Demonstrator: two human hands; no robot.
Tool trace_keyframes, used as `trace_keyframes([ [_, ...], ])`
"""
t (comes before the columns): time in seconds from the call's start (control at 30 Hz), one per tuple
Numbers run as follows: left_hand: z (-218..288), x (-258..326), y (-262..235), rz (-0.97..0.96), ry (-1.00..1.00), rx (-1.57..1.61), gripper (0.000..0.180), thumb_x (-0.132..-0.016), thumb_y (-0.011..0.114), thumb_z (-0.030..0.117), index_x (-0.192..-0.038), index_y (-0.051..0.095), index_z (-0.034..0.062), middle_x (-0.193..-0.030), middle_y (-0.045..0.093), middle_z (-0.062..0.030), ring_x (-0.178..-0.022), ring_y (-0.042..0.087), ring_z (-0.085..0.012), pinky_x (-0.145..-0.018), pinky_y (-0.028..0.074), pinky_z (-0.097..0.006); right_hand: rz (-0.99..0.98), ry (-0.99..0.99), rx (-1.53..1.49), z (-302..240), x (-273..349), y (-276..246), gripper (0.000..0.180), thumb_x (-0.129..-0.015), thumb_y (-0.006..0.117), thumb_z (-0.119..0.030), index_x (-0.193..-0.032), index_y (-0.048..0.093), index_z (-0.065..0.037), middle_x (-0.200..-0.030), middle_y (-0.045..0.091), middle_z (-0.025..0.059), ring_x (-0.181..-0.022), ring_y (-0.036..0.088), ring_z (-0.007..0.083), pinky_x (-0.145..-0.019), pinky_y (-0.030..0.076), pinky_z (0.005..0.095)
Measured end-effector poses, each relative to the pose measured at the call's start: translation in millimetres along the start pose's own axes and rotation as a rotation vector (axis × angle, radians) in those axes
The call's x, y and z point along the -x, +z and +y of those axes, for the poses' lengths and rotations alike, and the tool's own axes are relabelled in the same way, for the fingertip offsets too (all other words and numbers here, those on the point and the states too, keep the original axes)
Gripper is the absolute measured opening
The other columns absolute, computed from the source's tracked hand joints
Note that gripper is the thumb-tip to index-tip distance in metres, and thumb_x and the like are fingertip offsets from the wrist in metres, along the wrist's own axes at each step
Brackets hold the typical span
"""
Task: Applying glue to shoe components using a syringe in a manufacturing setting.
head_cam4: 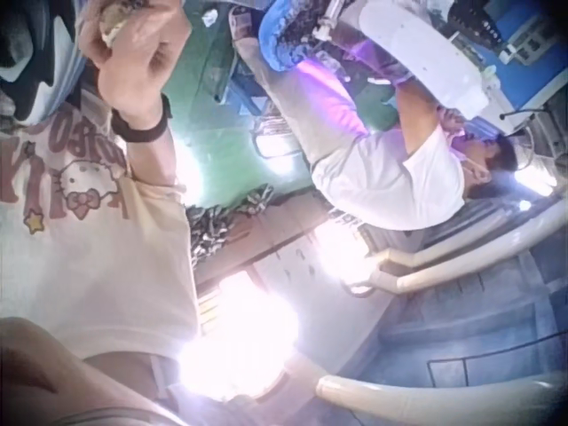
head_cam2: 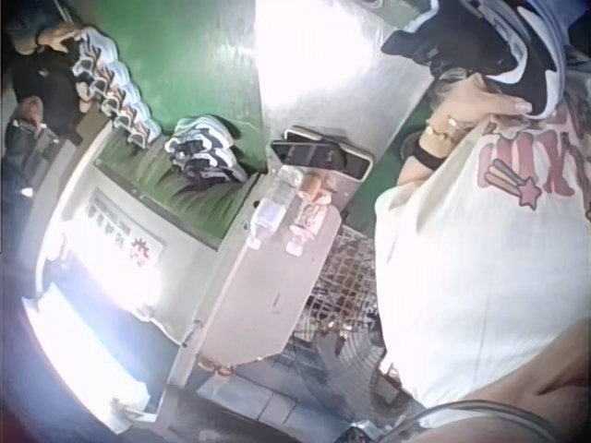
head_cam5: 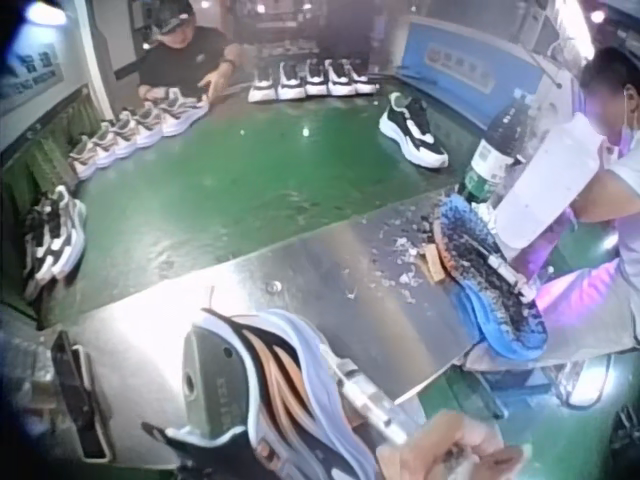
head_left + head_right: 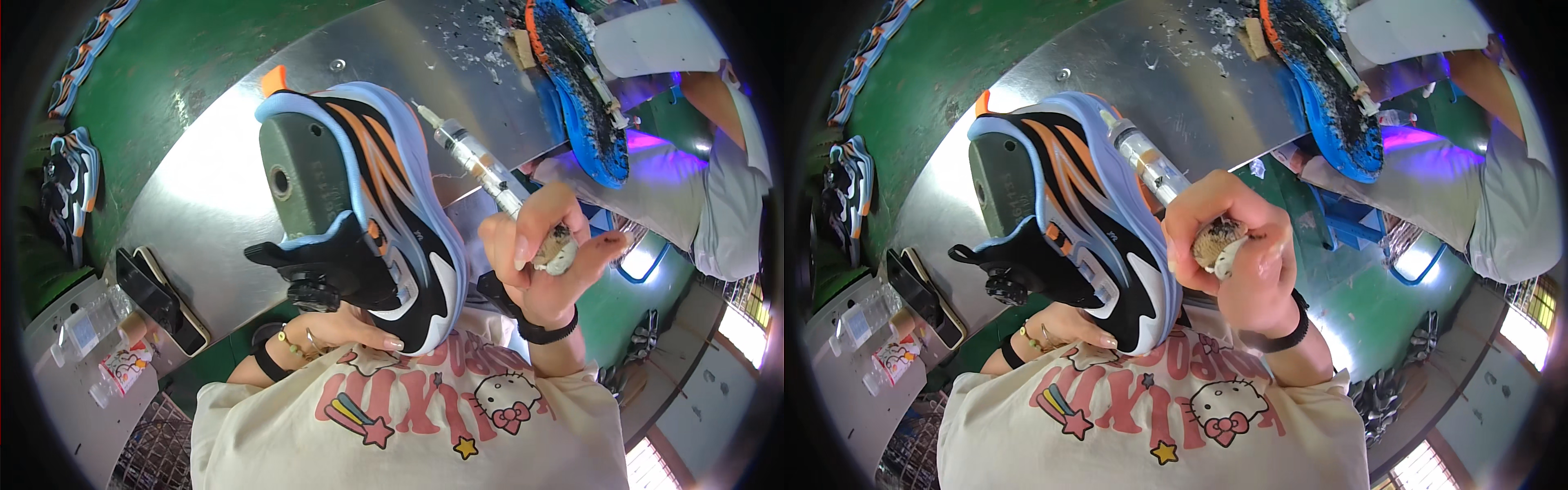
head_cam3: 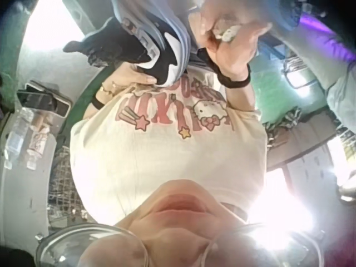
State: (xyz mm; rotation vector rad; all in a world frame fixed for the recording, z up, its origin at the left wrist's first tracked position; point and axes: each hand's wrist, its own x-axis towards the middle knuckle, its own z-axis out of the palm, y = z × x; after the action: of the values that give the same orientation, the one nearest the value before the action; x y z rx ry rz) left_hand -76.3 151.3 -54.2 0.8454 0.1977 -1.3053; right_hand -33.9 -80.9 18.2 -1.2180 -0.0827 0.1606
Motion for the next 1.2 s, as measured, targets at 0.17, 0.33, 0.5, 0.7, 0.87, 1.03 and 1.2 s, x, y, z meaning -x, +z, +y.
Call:
trace_keyframes([
  [0.17,-0.7,-0.3,0.3,0.103,-0.306,-0.010,0.053,-0.069,0.070,-0.008,-0.118,0.052,0.0011,-0.111,0.059,-0.0080,-0.101,0.058,-0.0170,-0.088,0.047,-0.031,0.015,0.114,-0.004,5.1,1.3,2.4,0.077,-0.080,0.022,-0.074,-0.078,0.049,-0.002,-0.062,0.048,0.0029,-0.045,0.039,0.0055,-0.043,0.030,0.0190],
  [0.33,-6.5,-2.1,-1.0,0.091,-0.181,-0.049,0.054,-0.068,0.070,-0.009,-0.118,0.052,0.0003,-0.111,0.059,-0.0087,-0.102,0.058,-0.0177,-0.089,0.047,-0.031,0.016,0.095,0.038,7.3,-0.8,4.8,0.076,-0.082,0.019,-0.072,-0.079,0.049,-0.003,-0.061,0.047,0.0025,-0.045,0.038,0.0055,-0.044,0.030,0.0195],
  [0.5,-10.8,-2.8,-4.5,0.113,-0.215,-0.063,0.055,-0.068,0.070,-0.010,-0.118,0.052,0.0003,-0.112,0.059,-0.0093,-0.102,0.058,-0.0184,-0.088,0.047,-0.031,0.010,0.022,0.069,12.1,-3.2,4.0,0.070,-0.088,0.019,-0.064,-0.079,0.050,-0.002,-0.058,0.046,0.0024,-0.043,0.036,0.0052,-0.044,0.029,0.0202],
  [0.7,-8.0,-3.1,-5.0,0.105,-0.211,-0.104,0.058,-0.067,0.070,-0.010,-0.121,0.049,0.0006,-0.111,0.059,-0.0100,-0.101,0.058,-0.0194,-0.087,0.048,-0.031,-0.008,0.031,0.089,7.6,0.1,4.3,0.062,-0.094,0.021,-0.053,-0.076,0.050,-0.001,-0.062,0.050,0.0046,-0.043,0.038,0.0049,-0.044,0.028,0.0200],
  [0.87,-2.1,-0.6,2.2,-0.023,0.036,-0.064,0.024,-0.074,0.072,0.006,-0.096,0.064,-0.0010,-0.091,0.065,-0.0057,-0.082,0.061,-0.0118,-0.074,0.049,-0.024,-0.003,-0.035,0.069,4.6,6.8,12.9,0.053,-0.096,0.031,-0.042,-0.075,0.051,0.002,-0.070,0.054,0.0080,-0.045,0.043,0.0065,-0.043,0.030,0.0209],
  [1.03,-13.6,-1.9,-6.7,-0.005,0.062,-0.073,0.034,-0.073,0.072,0.003,-0.105,0.060,0.0003,-0.097,0.064,-0.0055,-0.086,0.060,-0.0114,-0.073,0.050,-0.025,0.013,0.078,0.055,-13.2,23.0,21.4,0.050,-0.097,0.031,-0.037,-0.074,0.052,0.003,-0.067,0.053,0.0073,-0.043,0.042,0.0058,-0.042,0.029,0.0215],
  [1.2,-6.1,-5.0,1.0,-0.013,0.169,0.068,0.061,-0.066,0.072,-0.010,-0.121,0.048,0.0014,-0.110,0.058,-0.0060,-0.096,0.058,-0.0145,-0.079,0.051,-0.027,0.036,0.150,0.097,-18.9,53.2,20.3,0.049,-0.096,0.033,-0.037,-0.074,0.053,0.002,-0.057,0.051,0.0050,-0.040,0.040,0.0053,-0.041,0.028,0.0219],
])
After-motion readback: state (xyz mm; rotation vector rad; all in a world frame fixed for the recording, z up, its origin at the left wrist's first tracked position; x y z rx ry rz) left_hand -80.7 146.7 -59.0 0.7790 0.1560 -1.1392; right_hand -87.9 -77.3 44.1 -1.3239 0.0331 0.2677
